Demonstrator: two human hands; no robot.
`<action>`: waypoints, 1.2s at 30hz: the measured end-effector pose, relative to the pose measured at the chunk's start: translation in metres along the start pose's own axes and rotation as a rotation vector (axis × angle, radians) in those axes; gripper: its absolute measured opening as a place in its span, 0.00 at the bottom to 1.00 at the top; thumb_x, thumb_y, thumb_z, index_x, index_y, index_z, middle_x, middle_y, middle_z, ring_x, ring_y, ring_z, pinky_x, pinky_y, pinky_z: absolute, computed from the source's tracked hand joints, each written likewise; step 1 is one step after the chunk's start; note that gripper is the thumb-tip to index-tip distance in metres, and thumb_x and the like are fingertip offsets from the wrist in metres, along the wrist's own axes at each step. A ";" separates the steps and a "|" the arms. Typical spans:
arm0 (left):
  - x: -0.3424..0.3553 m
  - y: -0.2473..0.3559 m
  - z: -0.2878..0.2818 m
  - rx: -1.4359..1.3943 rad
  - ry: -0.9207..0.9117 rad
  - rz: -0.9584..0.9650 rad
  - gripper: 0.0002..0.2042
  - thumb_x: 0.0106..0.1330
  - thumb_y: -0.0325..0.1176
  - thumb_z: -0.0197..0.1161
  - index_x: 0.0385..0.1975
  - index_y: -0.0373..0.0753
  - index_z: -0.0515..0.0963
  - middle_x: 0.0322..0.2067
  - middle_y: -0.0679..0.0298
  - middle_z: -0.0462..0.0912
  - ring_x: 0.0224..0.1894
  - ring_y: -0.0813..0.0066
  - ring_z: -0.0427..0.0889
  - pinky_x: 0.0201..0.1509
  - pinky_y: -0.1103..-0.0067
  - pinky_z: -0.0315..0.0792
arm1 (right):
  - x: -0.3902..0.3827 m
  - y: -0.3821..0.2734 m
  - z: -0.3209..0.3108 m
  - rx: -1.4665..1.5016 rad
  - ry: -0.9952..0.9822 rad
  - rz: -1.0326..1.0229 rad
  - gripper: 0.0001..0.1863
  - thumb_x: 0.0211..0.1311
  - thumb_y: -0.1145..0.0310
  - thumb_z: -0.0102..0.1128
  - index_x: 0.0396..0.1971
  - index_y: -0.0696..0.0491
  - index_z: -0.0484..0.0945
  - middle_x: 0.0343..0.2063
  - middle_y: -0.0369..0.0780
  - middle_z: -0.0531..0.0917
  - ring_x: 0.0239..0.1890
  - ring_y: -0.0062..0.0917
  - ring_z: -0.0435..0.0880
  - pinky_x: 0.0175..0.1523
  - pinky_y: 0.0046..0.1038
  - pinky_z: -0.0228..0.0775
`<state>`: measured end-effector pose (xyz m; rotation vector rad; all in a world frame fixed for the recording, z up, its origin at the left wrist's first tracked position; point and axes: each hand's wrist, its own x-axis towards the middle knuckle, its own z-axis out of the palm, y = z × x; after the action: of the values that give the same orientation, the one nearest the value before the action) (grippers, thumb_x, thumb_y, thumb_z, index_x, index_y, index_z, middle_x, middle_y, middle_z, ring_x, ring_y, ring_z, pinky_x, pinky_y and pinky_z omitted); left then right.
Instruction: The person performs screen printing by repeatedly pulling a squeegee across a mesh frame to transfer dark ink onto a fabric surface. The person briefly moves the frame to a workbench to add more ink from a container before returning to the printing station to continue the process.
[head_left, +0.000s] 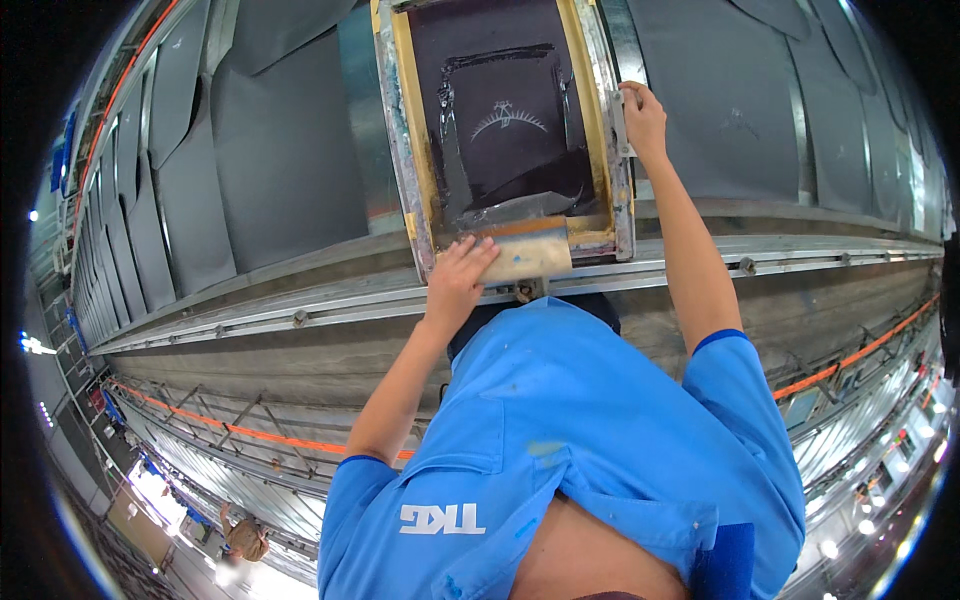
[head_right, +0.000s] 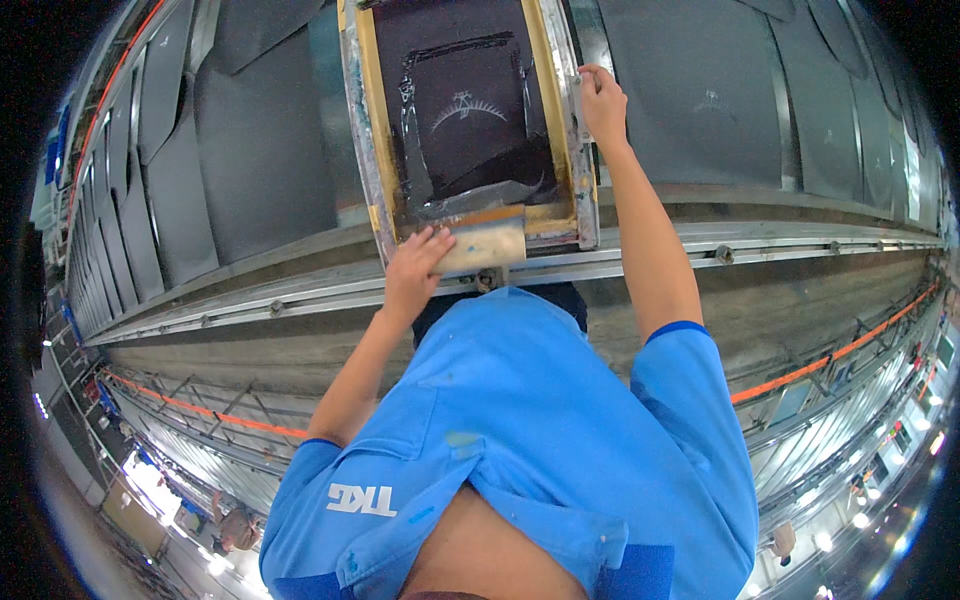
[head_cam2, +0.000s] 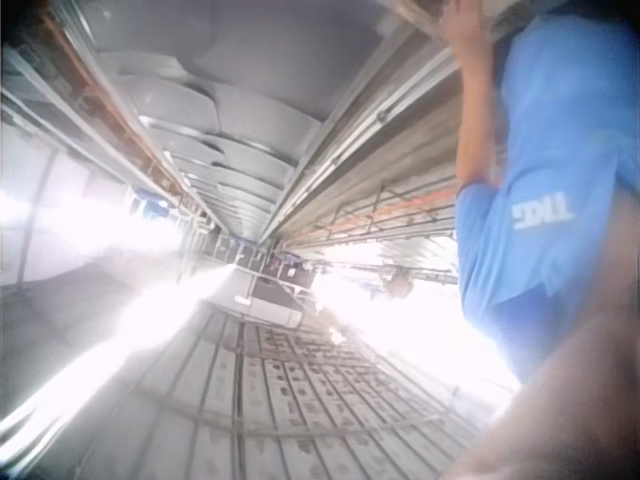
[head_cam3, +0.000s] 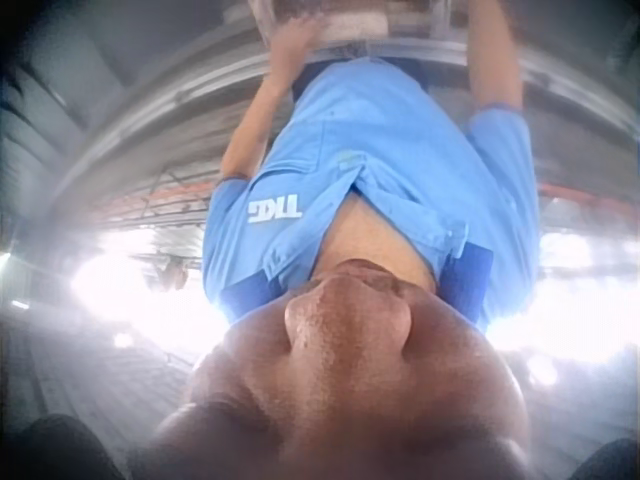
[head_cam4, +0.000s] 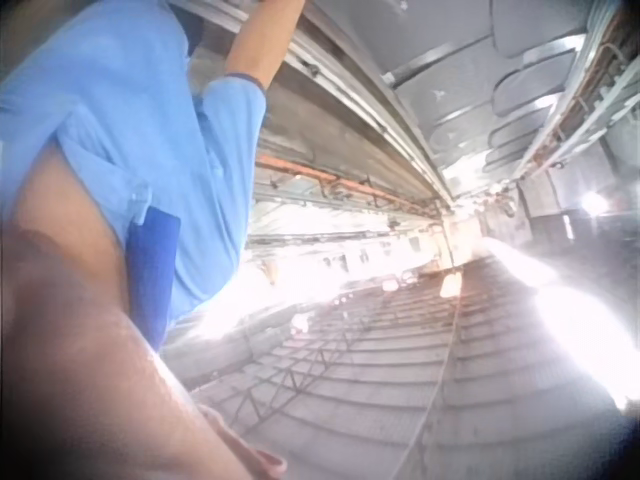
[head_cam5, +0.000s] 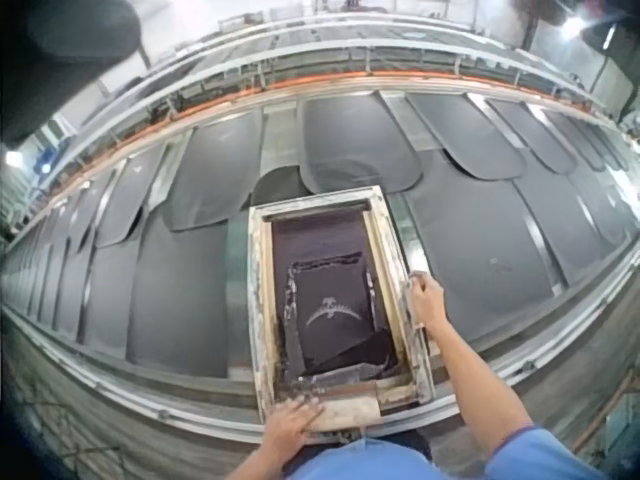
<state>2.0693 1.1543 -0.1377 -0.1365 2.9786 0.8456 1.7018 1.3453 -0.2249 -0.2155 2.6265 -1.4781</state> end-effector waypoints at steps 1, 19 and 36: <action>-0.003 0.001 0.004 0.016 -0.002 0.013 0.33 0.46 0.20 0.68 0.59 0.45 0.78 0.63 0.64 0.77 0.65 0.57 0.74 0.71 0.61 0.65 | 0.000 -0.001 0.000 -0.005 -0.006 -0.007 0.15 0.72 0.60 0.52 0.47 0.50 0.83 0.24 0.45 0.81 0.28 0.33 0.81 0.41 0.35 0.71; 0.278 -0.074 -0.087 -0.080 0.027 -0.142 0.22 0.54 0.24 0.66 0.51 0.48 0.84 0.43 0.52 0.86 0.47 0.54 0.85 0.52 0.68 0.76 | 0.057 -0.123 0.026 -0.506 -0.577 -0.586 0.24 0.59 0.62 0.68 0.55 0.53 0.80 0.50 0.42 0.82 0.53 0.38 0.80 0.58 0.37 0.73; 0.157 -0.051 -0.035 -0.012 0.128 0.070 0.25 0.52 0.17 0.64 0.52 0.44 0.83 0.53 0.61 0.84 0.59 0.61 0.80 0.67 0.69 0.72 | -0.079 -0.078 -0.001 -0.292 -0.440 -0.626 0.24 0.50 0.77 0.68 0.51 0.56 0.79 0.49 0.46 0.81 0.55 0.40 0.79 0.61 0.38 0.71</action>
<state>1.9177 1.0810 -0.1452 -0.0911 3.1140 0.8955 1.7839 1.3207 -0.1550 -1.3211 2.4819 -0.9793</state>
